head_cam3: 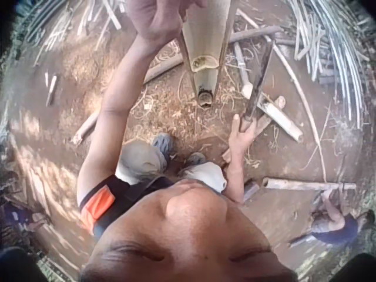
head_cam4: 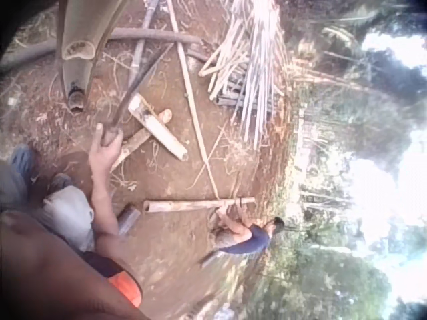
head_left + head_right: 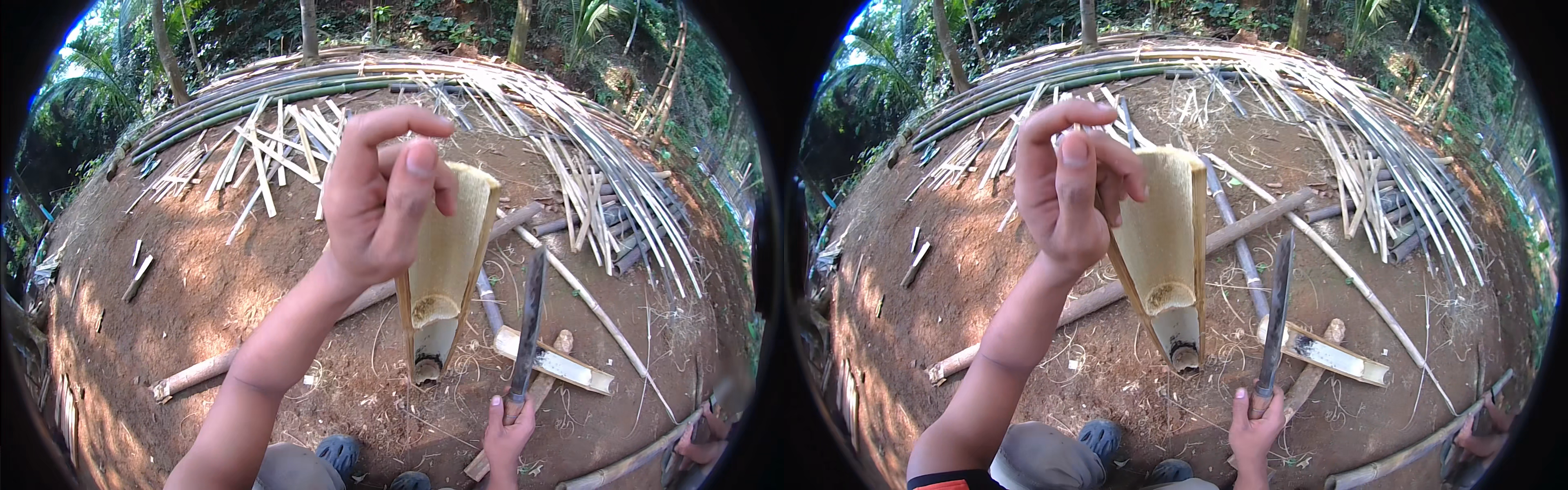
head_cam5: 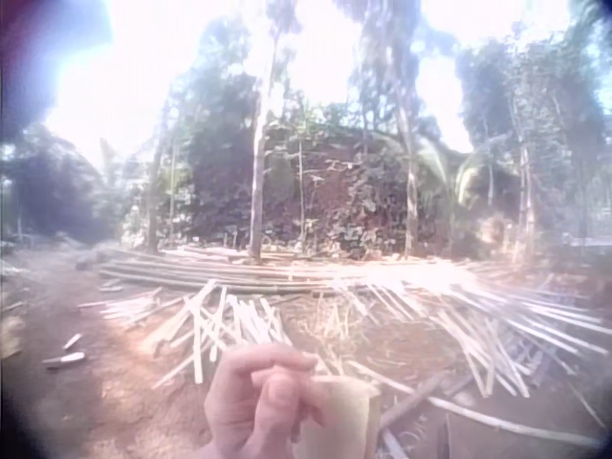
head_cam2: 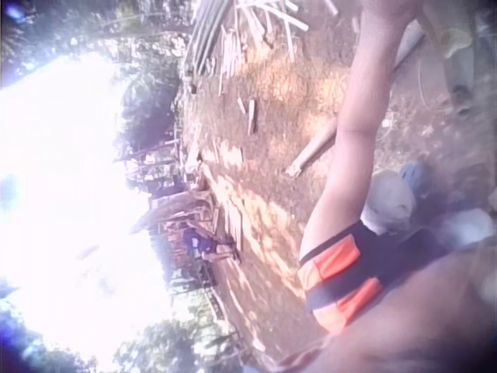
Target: The person sits on the ground and uses a machete to split bamboo poles into smaller strips. They hold the bamboo with one hand and strike it with the machete, occasionally using a wooden mallet to drive the blade through the material. The person works on multiple bamboo pieces, creating a pile of split strips.
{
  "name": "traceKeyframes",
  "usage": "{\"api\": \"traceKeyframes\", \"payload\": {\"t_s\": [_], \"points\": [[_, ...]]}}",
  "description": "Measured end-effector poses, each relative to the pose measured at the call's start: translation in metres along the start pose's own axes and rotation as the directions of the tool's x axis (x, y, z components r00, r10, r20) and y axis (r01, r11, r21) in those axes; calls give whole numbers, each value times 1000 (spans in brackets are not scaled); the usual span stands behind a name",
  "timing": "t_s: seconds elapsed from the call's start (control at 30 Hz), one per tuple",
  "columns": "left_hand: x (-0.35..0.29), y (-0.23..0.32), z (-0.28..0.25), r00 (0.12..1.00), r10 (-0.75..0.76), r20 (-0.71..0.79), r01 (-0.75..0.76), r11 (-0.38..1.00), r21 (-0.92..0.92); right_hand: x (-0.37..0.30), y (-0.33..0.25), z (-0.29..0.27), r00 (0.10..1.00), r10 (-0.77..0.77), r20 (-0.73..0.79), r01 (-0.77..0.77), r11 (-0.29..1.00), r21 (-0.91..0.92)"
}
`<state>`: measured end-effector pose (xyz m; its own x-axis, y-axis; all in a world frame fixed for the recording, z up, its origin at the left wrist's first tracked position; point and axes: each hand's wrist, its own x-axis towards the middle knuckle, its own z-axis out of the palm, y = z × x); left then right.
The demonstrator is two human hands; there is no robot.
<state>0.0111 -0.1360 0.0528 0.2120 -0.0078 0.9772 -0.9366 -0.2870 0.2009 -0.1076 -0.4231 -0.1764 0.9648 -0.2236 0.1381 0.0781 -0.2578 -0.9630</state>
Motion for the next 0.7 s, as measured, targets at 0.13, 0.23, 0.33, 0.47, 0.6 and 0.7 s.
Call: {"api": "traceKeyframes", "payload": {"t_s": [0.13, 0.23, 0.33, 0.47, 0.6, 0.7], "points": [[-7, 30, 32, 997, 70, -25, -72, 989, -126, 35, -118, 17, 986, -142, 85, 94, 904, 418], [-13, 42, 46, 998, 59, -22, -62, 973, -224, 54, -189, 32, 980, -196, 45, 167, 917, 361], [-15, 47, 49, 994, 99, -41, -105, 972, -212, 66, -207, 40, 985, -173, -3, 162, 912, 377], [-37, 58, 36, 984, -150, -100, 152, 988, 19, 70, -206, 49, 967, -242, -76, 254, 919, 303], [-65, 78, 22, 683, -695, 223, 598, 708, 375, 80, -200, 60, 964, -221, -148, 256, 920, 298], [-70, 63, 24, 526, -803, 282, 544, 572, 614, 87, -205, 67, 972, -210, -110, 230, 948, 219]]}}
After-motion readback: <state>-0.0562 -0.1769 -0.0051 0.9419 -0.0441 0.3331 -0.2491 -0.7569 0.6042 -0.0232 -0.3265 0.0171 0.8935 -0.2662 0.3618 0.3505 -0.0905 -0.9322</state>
